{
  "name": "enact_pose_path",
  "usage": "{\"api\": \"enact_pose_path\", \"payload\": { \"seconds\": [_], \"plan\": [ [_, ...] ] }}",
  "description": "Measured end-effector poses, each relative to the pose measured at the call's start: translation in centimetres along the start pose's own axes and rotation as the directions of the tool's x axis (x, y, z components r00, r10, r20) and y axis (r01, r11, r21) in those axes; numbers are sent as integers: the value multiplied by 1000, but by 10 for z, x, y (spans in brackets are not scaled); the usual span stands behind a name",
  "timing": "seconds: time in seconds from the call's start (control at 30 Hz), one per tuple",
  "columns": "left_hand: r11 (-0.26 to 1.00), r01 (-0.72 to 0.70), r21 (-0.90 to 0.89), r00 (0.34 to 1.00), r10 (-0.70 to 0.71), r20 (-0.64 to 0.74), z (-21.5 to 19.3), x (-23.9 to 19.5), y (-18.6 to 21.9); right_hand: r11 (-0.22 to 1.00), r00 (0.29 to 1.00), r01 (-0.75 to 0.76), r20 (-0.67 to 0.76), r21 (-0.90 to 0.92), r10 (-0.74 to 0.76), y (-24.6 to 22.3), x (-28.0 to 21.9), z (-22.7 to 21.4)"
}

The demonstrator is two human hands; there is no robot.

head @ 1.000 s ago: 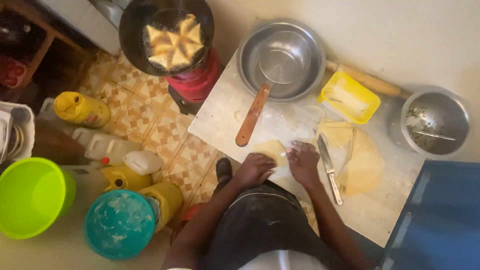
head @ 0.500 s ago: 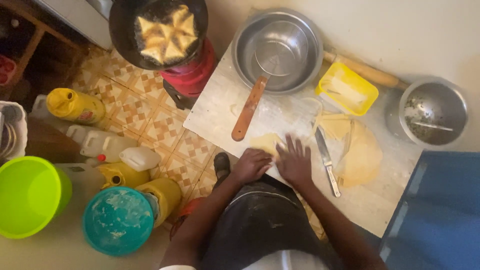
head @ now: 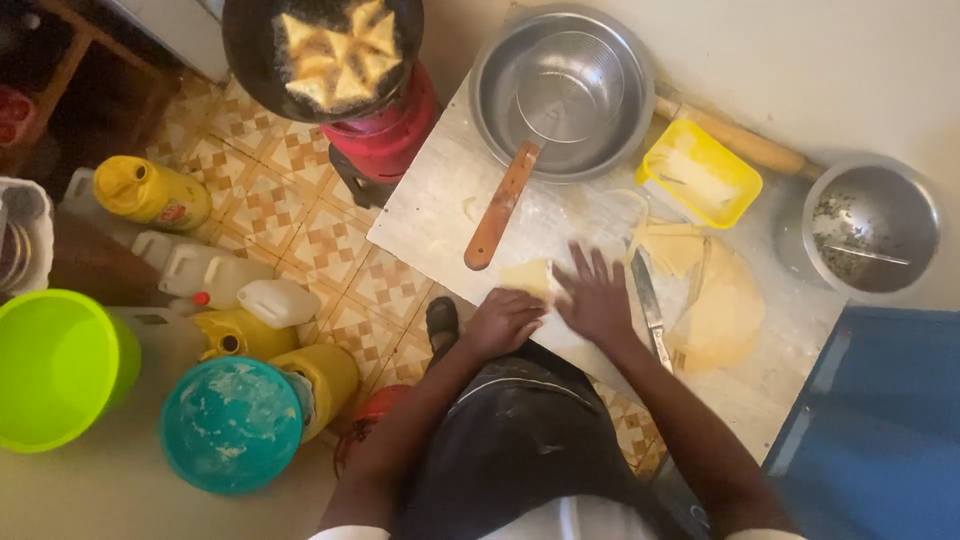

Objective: The person prepares samosas by rolling out dough on a floured surface, cutting it into triangular shapes, and folding them into cones. They then fill the cones with a green mixture using a spoon and seal the edges to form the pastry.

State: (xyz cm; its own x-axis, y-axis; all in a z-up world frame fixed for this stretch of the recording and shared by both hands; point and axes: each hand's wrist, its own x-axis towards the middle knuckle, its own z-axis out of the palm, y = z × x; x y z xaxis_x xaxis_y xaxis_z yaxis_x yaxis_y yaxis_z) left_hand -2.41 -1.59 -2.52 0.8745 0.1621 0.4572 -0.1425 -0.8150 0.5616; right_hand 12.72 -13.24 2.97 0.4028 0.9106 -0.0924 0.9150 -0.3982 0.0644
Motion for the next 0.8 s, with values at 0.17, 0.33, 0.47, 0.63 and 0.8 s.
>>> {"api": "enact_pose_path", "payload": {
  "seconds": [0.17,0.33,0.47,0.63,0.8],
  "plan": [
    [1000,2,-7,1000,-2,10,3,-1,-4,993,994,103,-31,-52,-105,17,-1,0],
    [1000,16,19,1000,-17,26,5,-6,1,994,994,109,31,-5,-108,18,-52,6],
    [999,11,42,997,-14,70,1,3,-1,998,983,57,173,11,-58,7,-23,-2],
    [997,29,69,996,-35,87,4,0,6,996,994,89,56,1,-89,12,-2,-14],
    [983,121,136,988,-133,82,26,-13,1,993,973,113,202,17,-114,34,-52,0]
  ]
}}
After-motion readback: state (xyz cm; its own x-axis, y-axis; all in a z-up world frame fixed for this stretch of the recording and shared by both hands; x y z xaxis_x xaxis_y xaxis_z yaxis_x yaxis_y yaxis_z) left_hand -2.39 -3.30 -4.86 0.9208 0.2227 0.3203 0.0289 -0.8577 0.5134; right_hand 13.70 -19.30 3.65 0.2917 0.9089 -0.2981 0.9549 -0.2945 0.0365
